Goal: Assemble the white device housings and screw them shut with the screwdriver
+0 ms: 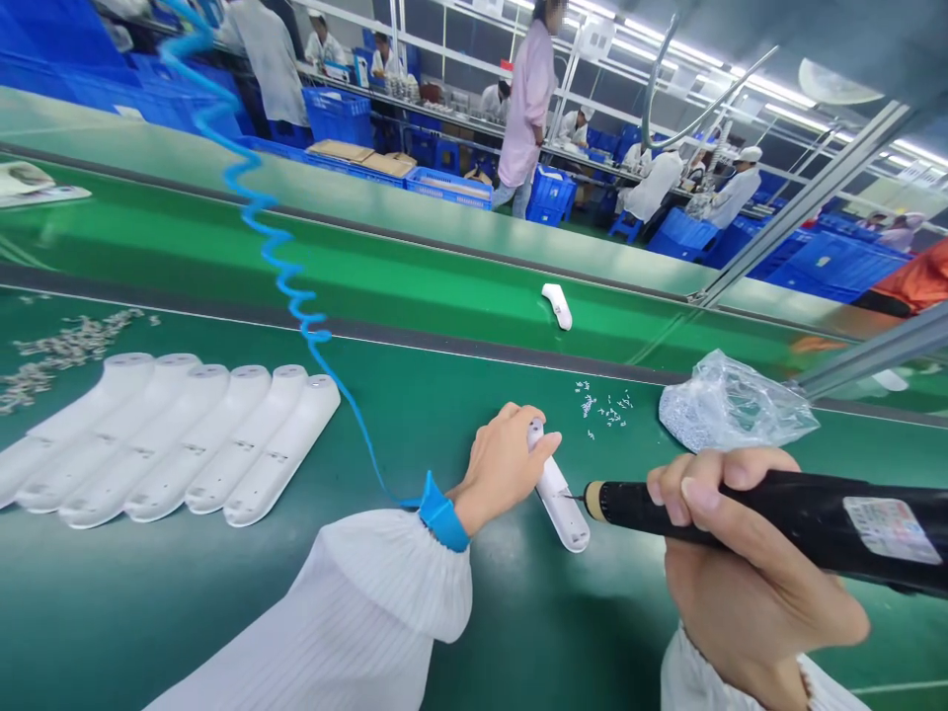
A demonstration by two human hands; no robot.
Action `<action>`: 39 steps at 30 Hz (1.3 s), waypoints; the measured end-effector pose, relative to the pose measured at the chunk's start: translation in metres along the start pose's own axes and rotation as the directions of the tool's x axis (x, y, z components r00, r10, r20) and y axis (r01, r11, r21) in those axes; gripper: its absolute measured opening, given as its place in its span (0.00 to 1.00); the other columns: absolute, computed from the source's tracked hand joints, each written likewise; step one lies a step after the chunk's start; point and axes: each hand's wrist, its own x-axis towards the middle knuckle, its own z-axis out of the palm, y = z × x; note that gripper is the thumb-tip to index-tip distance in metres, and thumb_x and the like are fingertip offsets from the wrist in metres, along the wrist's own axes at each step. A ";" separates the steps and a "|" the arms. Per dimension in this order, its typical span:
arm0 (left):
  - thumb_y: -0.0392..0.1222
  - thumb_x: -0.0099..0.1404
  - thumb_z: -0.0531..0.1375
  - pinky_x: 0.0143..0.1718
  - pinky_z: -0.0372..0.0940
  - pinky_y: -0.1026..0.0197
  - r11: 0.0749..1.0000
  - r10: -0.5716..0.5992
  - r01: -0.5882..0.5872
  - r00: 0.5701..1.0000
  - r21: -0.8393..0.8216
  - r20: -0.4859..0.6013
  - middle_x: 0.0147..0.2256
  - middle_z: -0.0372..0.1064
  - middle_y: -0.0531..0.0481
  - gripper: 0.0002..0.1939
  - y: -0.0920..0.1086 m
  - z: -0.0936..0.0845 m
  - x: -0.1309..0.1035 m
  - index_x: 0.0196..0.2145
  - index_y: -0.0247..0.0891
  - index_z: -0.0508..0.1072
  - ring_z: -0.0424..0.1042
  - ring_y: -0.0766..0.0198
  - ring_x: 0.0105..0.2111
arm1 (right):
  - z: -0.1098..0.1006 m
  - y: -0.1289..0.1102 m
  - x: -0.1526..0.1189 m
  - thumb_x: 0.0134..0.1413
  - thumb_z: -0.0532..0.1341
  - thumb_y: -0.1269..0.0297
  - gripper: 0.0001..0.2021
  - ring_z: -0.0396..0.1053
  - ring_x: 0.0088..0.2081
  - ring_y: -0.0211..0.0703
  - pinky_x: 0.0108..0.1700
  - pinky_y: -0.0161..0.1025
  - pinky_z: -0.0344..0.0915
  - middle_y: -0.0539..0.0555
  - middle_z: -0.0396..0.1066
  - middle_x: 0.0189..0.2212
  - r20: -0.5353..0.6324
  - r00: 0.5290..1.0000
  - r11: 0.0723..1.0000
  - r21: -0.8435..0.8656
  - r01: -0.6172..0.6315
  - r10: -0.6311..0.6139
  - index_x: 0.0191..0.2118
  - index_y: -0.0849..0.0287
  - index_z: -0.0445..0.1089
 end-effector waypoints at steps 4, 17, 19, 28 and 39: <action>0.49 0.69 0.57 0.44 0.65 0.52 1.000 -0.011 0.011 1.000 -0.008 0.008 0.44 0.71 0.47 0.15 0.001 -0.001 0.000 0.48 0.41 0.74 0.73 0.55 0.39 | 0.002 0.001 0.000 0.43 0.64 0.72 0.08 0.60 0.19 0.38 0.26 0.41 0.62 0.47 0.62 0.17 -0.004 1.000 1.000 0.005 -0.017 0.017 0.29 0.56 0.64; 0.51 0.69 0.57 0.45 0.65 0.51 1.000 -0.022 0.022 1.000 0.012 0.004 0.41 0.69 0.46 0.14 0.001 0.001 0.000 0.46 0.42 0.74 0.73 0.53 0.39 | 0.010 0.009 0.002 0.45 0.64 0.74 0.09 0.61 0.19 0.37 0.24 0.39 0.62 0.45 0.64 0.17 0.100 0.995 1.000 -0.013 0.013 -0.012 0.29 0.56 0.64; 0.50 0.69 0.57 0.44 0.65 0.51 0.999 -0.031 0.030 1.000 0.026 0.006 0.41 0.68 0.46 0.14 0.003 0.001 0.000 0.46 0.41 0.74 0.72 0.53 0.38 | 0.013 0.012 0.005 0.44 0.66 0.74 0.10 0.61 0.18 0.37 0.24 0.39 0.63 0.45 0.64 0.17 0.098 0.995 1.000 -0.025 0.013 -0.010 0.28 0.57 0.63; 0.48 0.69 0.57 0.44 0.65 0.51 0.998 -0.036 0.037 0.999 0.050 -0.002 0.40 0.68 0.45 0.12 0.005 0.002 0.001 0.44 0.41 0.75 0.72 0.53 0.39 | 0.017 0.025 0.008 0.46 0.66 0.74 0.10 0.62 0.18 0.36 0.23 0.38 0.63 0.45 0.65 0.19 0.141 0.990 0.999 -0.021 0.028 -0.024 0.29 0.57 0.64; 0.46 0.66 0.60 0.47 0.64 0.52 0.997 0.072 -0.068 0.971 -0.026 0.226 0.48 0.73 0.49 0.14 -0.002 -0.023 0.006 0.49 0.43 0.73 0.71 0.52 0.46 | -0.036 0.002 0.047 0.37 0.66 0.75 0.12 0.56 0.21 0.34 0.28 0.35 0.61 0.45 0.57 0.18 -0.161 0.927 0.940 0.096 -0.326 0.338 0.27 0.58 0.62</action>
